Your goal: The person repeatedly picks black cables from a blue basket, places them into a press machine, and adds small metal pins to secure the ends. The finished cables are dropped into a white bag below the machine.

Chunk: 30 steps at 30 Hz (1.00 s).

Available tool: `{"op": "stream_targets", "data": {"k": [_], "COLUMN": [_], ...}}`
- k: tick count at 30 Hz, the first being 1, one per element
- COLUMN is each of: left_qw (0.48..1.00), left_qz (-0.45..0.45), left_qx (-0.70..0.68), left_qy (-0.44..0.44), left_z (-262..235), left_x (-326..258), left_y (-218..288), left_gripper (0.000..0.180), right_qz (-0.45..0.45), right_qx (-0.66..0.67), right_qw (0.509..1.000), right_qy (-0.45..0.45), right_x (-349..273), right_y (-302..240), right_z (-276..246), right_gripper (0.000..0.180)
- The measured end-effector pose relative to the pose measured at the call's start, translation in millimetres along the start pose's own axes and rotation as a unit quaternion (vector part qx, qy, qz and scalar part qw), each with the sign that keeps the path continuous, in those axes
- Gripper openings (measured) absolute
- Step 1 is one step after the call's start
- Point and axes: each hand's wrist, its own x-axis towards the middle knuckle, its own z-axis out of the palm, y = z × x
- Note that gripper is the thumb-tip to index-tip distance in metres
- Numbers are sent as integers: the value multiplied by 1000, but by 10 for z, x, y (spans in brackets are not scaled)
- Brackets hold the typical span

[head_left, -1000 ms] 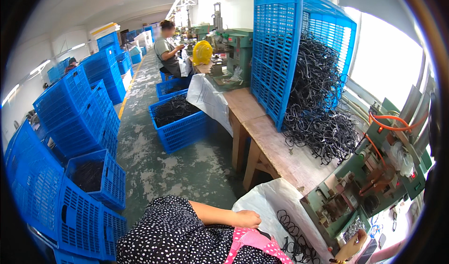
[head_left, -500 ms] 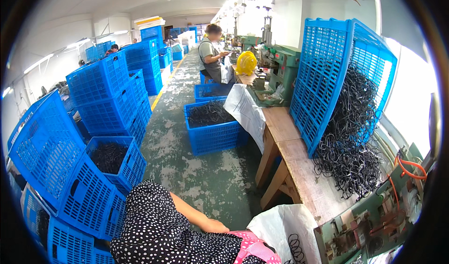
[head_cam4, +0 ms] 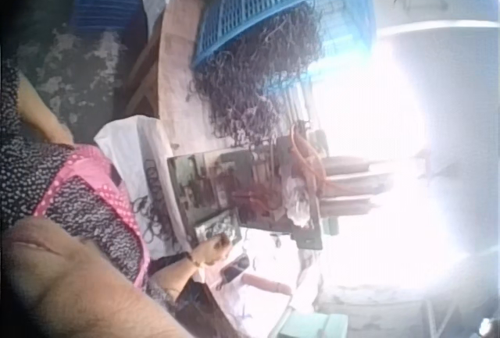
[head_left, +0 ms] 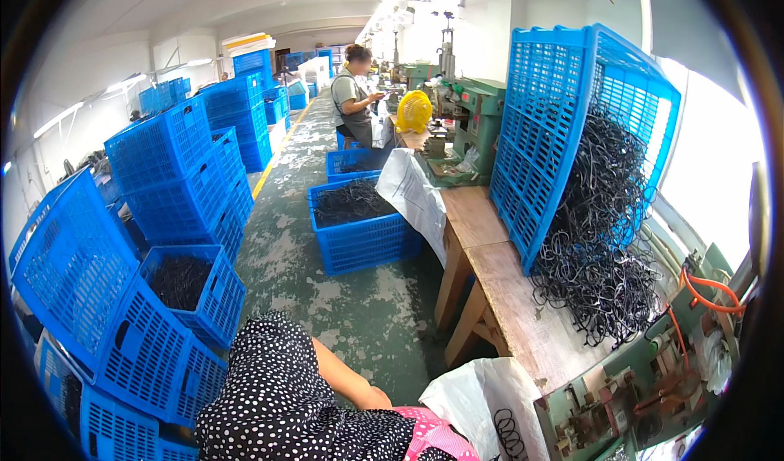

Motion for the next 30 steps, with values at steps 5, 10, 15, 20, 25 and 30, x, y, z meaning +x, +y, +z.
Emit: {"op": "stream_targets", "data": {"k": [5,10,15,20,25,30], "left_qw": [997,984,944,928,779,782], "left_qz": [-73,-50,-55,280,186,33], "left_qx": [-35,80,305,1,152,83], "left_qy": [-5,-149,-111,246,579,617], "left_z": [-251,-700,-1690,-2694,-3527,-4349], "left_x": [29,99,567,1001,1923,2506], "left_y": [279,662,1181,1568,1326,1016], "left_gripper": [32,29,29,19,21,34], "right_qz": [21,97,9,46,50,55], "right_qx": [0,90,81,69,40,8], "right_qw": [999,991,997,997,998,998], "right_qy": [-45,-36,-17,-3,2,2], "right_x": [17,-84,-85,-38,-25,2], "right_y": [151,629,717,487,409,336], "right_z": [95,337,385,357,360,368], "right_gripper": [16,14,12,9,9,8]}}
